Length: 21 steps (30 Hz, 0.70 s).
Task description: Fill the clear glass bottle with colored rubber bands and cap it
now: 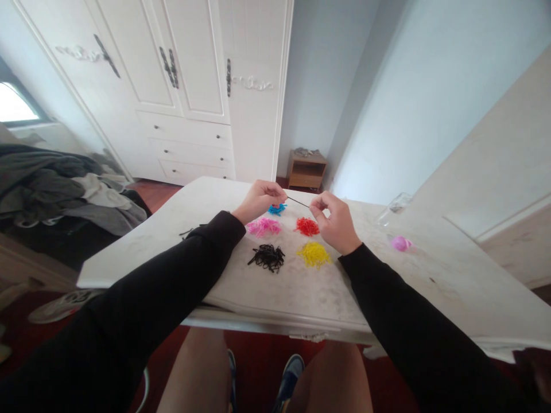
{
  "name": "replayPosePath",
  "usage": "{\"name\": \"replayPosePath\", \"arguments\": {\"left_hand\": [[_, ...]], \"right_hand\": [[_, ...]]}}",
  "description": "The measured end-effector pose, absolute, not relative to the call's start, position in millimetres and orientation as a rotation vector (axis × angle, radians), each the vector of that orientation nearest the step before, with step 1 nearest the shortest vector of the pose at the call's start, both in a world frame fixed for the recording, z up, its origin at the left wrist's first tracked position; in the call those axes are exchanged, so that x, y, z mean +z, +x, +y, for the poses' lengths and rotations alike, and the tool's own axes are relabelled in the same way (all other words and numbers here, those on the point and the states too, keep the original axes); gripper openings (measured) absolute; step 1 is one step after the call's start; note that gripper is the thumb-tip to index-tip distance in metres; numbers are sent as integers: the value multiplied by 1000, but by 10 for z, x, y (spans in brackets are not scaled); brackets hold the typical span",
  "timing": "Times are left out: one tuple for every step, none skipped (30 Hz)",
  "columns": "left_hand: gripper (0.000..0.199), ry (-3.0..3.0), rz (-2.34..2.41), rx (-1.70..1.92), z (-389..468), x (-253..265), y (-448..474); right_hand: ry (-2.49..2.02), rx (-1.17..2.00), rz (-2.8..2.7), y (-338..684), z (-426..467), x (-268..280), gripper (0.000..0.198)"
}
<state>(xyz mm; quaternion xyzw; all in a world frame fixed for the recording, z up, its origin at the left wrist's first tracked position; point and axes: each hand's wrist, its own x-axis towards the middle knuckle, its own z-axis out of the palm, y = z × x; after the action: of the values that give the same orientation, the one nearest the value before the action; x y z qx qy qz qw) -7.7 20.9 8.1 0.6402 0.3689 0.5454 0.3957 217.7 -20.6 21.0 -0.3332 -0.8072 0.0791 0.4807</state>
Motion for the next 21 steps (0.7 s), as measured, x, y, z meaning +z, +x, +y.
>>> {"name": "replayPosePath", "arguments": {"left_hand": [[8,1617,957,1402,217,83,-97],[6,1604,984,1446,233,88,-129],[3,1592,1005,1489,253,94,-168],[3,1582,1018,1528,276,101,-209],[3,1570,1023,1566,298,109,-247],[3,1559,1026,1599,315,115,-276],[3,1549,1030,1628,327,119,-292],[4,1542,1037,1651,332,119,-295],[5,1542,1047,1662,332,114,-284],[6,1549,1057,1660,326,105,-264],[8,1562,1062,1646,318,92,-237],[9,1580,1062,1622,308,77,-209],[10,1598,1057,1598,300,60,-182],[11,1614,1049,1575,293,44,-160],[11,1628,1041,1558,289,30,-144],[10,1638,1035,1546,288,19,-135],[10,1647,1031,1539,290,10,-131],[10,1655,1029,1534,295,3,-132],[10,1662,1027,1530,301,-2,-135],[10,1667,1026,1527,308,-6,-139],[10,1670,1028,1524,315,-10,-143]], "right_hand": [[-812,189,-1953,2192,-203,219,14],[-809,188,-1933,2210,-200,231,13],[-806,191,-1911,2228,-199,246,13],[-801,200,-1891,2242,-202,261,13],[-795,214,-1879,2252,-209,276,13],[-786,234,-1883,2255,-220,287,13],[-774,260,-1908,2251,-235,294,13],[-758,291,-1958,2239,-255,295,13],[-736,332,-2028,2220,-278,290,13],[-708,380,-2112,2196,-304,280,12],[-676,431,-2197,2168,-330,264,11],[-641,479,-2273,2138,-355,245,10],[-609,518,-2333,2108,-377,223,10],[-581,543,-2374,2079,-396,201,9],[-555,556,-2403,2053,-411,180,10],[-530,561,-2423,2031,-423,161,11],[-503,563,-2436,2012,-432,146,11],[-474,563,-2445,1997,-439,135,12],[-447,567,-2454,1986,-446,126,12],[-423,574,-2461,1977,-452,120,12],[-408,584,-2469,1970,-457,114,12]]}}
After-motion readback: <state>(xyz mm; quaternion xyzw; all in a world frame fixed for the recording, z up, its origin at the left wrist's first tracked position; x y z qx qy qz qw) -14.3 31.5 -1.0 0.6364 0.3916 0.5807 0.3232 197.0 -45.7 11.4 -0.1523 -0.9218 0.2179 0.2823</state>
